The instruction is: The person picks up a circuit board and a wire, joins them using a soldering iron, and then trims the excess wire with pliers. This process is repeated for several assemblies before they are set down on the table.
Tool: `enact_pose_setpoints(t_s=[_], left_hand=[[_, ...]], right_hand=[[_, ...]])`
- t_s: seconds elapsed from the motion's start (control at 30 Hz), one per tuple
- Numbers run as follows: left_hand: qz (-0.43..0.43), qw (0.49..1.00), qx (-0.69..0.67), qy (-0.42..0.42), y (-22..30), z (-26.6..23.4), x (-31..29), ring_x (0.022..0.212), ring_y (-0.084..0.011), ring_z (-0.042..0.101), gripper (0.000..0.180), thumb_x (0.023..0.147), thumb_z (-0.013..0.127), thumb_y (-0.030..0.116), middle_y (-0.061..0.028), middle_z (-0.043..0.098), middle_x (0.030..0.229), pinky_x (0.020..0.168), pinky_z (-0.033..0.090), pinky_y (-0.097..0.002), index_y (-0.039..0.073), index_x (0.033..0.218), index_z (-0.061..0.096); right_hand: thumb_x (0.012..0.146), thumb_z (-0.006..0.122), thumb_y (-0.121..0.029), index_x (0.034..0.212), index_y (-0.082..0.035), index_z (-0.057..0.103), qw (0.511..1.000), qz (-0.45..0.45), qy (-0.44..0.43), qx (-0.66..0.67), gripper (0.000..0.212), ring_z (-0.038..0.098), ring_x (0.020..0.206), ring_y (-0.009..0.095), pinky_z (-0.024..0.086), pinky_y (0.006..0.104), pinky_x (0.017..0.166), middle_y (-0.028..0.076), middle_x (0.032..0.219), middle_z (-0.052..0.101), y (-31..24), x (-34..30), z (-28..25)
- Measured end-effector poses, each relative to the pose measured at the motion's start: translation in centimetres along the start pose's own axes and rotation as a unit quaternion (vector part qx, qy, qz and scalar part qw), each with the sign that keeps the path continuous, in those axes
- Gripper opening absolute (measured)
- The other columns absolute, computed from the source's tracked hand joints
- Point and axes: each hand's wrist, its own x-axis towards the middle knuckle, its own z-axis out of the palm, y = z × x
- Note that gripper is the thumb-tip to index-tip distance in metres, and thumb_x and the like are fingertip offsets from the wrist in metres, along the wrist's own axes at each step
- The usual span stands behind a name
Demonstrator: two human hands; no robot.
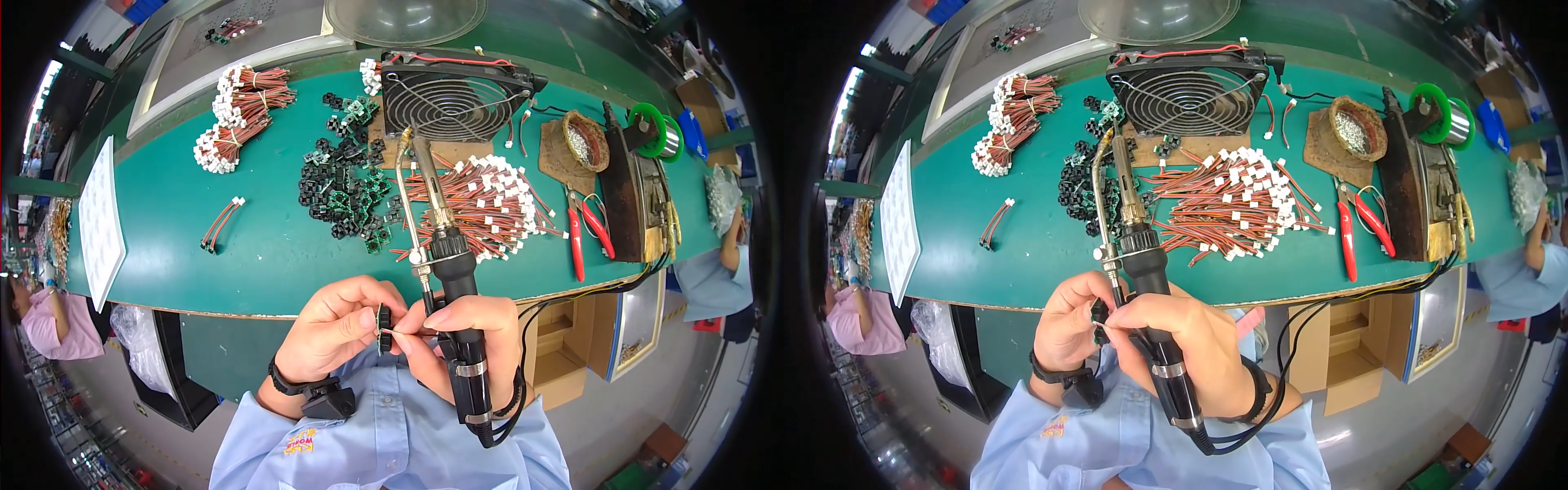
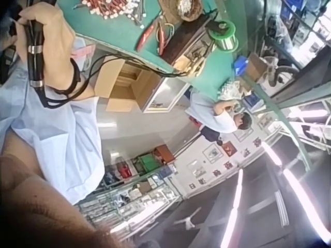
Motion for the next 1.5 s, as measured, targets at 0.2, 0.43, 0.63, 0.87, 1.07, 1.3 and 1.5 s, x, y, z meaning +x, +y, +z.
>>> enact_pose_setpoints(t_s=[0.2,0.43,0.63,0.87,1.07,1.3,1.5], left_hand=[[0.009,1.0,0.012,-0.002,0.1,0.2,0.2,0.084,-0.0186,0.055,0.027,0.091,0.053,0.02,-0.0125,0.055,0.098,0.073,0.045,-0.0309,-0.004,0.103,0.053],[0.012,1.0,0.021,0.009,0.2,0.3,0.2,0.084,-0.0189,0.055,0.027,0.091,0.054,0.02,-0.0127,0.055,0.097,0.072,0.045,-0.0312,-0.004,0.103,0.053],[0.018,0.999,0.025,0.007,0.3,0.3,0.3,0.084,-0.0193,0.055,0.027,0.091,0.054,0.02,-0.0127,0.055,0.097,0.073,0.045,-0.031,-0.004,0.103,0.053],[0.028,0.999,0.038,0.01,0.1,0.2,0.4,0.085,-0.0195,0.055,0.026,0.09,0.056,0.02,-0.0128,0.056,0.096,0.073,0.045,-0.0306,-0.004,0.102,0.054],[0.022,0.998,0.055,0.013,0.3,0.0,0.1,0.086,-0.0185,0.055,0.025,0.089,0.057,0.018,-0.0128,0.056,0.098,0.075,0.044,-0.0308,-0.004,0.101,0.054],[0.007,0.996,0.089,-0.005,1.0,0.1,0.0,0.089,-0.0172,0.054,0.019,0.089,0.056,0.014,-0.0124,0.056,0.098,0.081,0.042,-0.0303,-0.003,0.099,0.054],[0.027,0.99,0.132,0.042,0.8,1.0,0.5,0.086,-0.0175,0.054,0.015,0.086,0.057,0.013,-0.012,0.057,0.092,0.077,0.043,-0.0304,0.0,0.091,0.053]], right_hand=[[0.075,0.062,0.014,0.106,-0.003,0.036,1.0,-0.003,0.013,-0.001,0.044,0.064,0.069,0.019,0.055,0.0301,0.06,0.018,0.087,0.058,-0.1,0.2,0.0],[0.073,0.065,0.013,0.104,-0.002,0.039,1.0,-0.008,0.024,-0.007,0.042,0.065,0.071,0.019,0.055,0.0295,0.06,0.016,0.087,0.057,-0.1,0.4,0.0],[0.073,0.065,0.013,0.103,0.0,0.039,0.999,-0.023,0.025,-0.018,0.042,0.065,0.07,0.02,0.055,0.029,0.06,0.013,0.088,0.054,-0.1,0.7,-0.1],[0.072,0.065,0.014,0.103,0.0,0.04,0.999,-0.024,0.028,-0.021,0.043,0.065,0.07,0.019,0.054,0.0284,0.061,0.012,0.089,0.053,0.0,0.7,-0.1],[0.072,0.066,0.013,0.103,-0.001,0.041,0.999,-0.017,0.027,-0.008,0.042,0.065,0.072,0.018,0.053,0.0277,0.062,0.012,0.088,0.054,0.0,0.9,-0.2],[0.073,0.066,0.011,0.103,-0.002,0.042,1.0,0.014,0.004,0.007,0.04,0.065,0.073,0.016,0.053,0.0267,0.062,0.011,0.084,0.057,0.0,0.9,-0.8],[0.074,0.066,0.01,0.1,-0.002,0.044,0.998,-0.006,0.03,-0.055,0.035,0.065,0.074,0.017,0.052,0.0267,0.062,0.012,0.085,0.062,0.0,1.1,-0.8]])
